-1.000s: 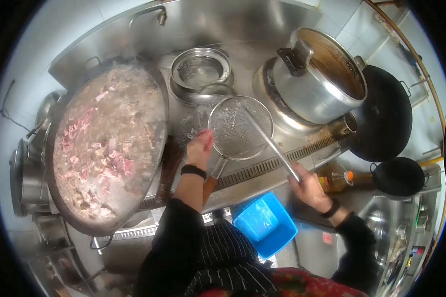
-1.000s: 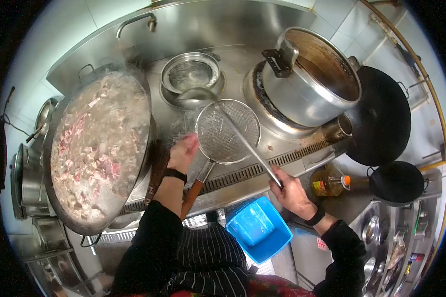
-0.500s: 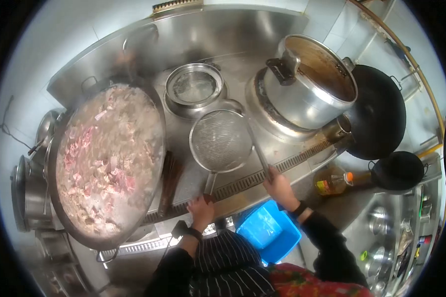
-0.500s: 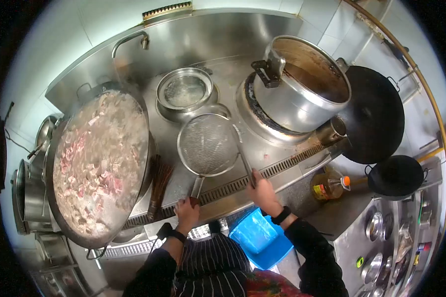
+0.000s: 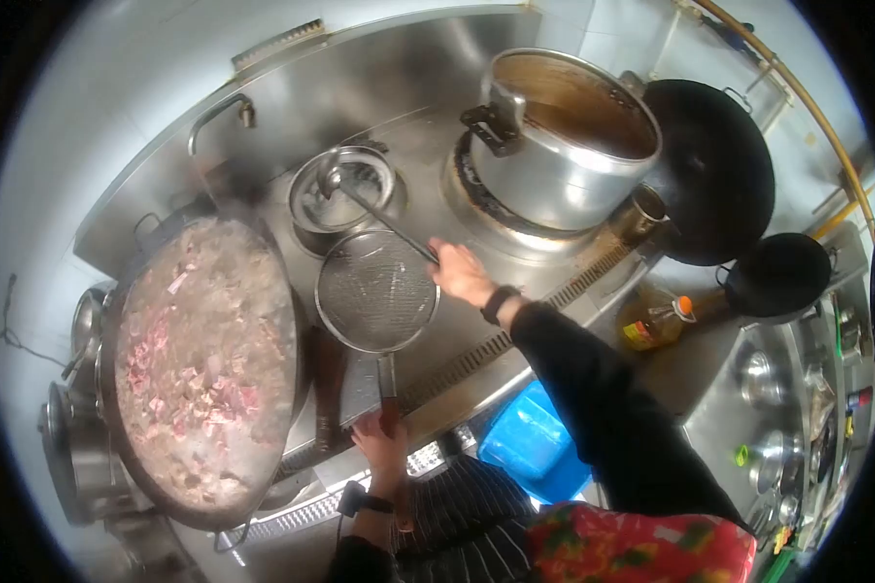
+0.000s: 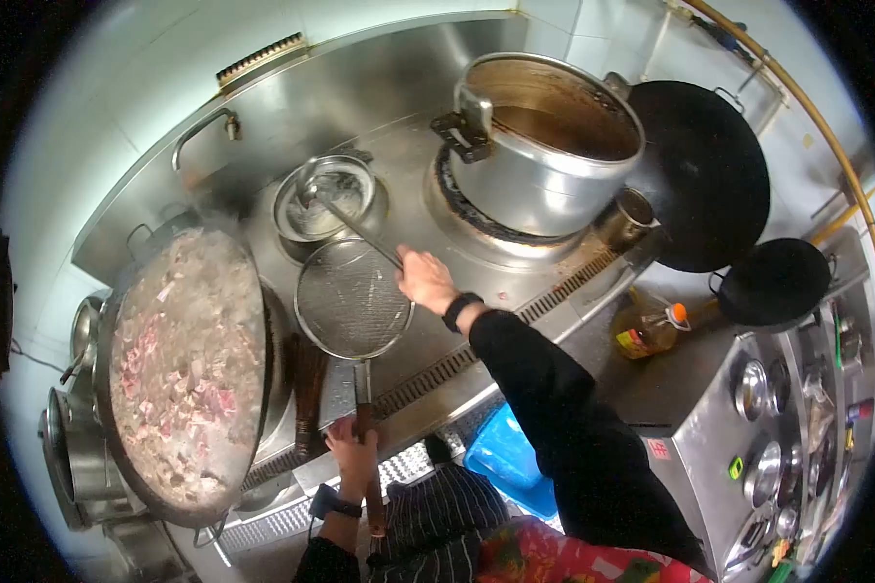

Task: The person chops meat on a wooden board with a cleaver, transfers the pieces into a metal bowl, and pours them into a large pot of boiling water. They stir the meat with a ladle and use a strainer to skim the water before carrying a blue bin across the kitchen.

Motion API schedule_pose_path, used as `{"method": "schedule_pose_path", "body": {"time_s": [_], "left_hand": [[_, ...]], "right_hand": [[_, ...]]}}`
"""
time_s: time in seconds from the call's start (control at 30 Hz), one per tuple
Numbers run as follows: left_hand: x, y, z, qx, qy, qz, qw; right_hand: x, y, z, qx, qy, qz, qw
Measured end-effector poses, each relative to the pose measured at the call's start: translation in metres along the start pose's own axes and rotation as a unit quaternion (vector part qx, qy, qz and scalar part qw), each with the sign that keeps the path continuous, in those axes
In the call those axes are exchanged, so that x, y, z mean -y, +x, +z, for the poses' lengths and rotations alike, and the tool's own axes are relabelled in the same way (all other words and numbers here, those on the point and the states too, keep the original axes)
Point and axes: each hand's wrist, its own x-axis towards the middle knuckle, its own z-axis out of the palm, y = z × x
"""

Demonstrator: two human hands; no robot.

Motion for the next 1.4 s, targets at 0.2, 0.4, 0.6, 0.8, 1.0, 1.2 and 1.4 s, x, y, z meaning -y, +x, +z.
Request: {"method": "schedule_pose_path", "body": {"time_s": [0.2,0.4,0.6,0.8,1.0,1.2,1.4], "left_hand": [[0.006,-0.014,-0.027,-0.007,-0.037,-0.023,0.999],[0.030,-0.042,-0.072,-0.053,-0.058,-0.051,0.996],[0.063,-0.083,-0.105,-0.088,-0.026,-0.088,0.992],[0.036,-0.074,-0.098,-0.028,-0.202,-0.094,0.974],[-0.127,-0.038,-0.120,0.153,-0.308,0.080,0.935],[-0.178,-0.061,-0.106,0.223,-0.510,-0.003,0.831],[-0.172,-0.093,-0.113,0.128,-0.527,0.035,0.839]], "right_hand": [[0.030,0.098,0.032,0.076,-0.061,-0.009,0.995],[0.028,0.128,-0.029,0.067,-0.449,-0.240,0.858],[0.051,0.135,-0.057,-0.075,-0.583,-0.220,0.778],[0.032,0.106,-0.038,0.031,0.129,0.168,0.977],[0.105,0.013,-0.023,0.081,0.562,0.259,0.782],[0.145,-0.040,-0.040,0.220,0.845,0.155,0.461],[0.174,-0.071,-0.054,0.247,0.898,0.138,0.336]]}}
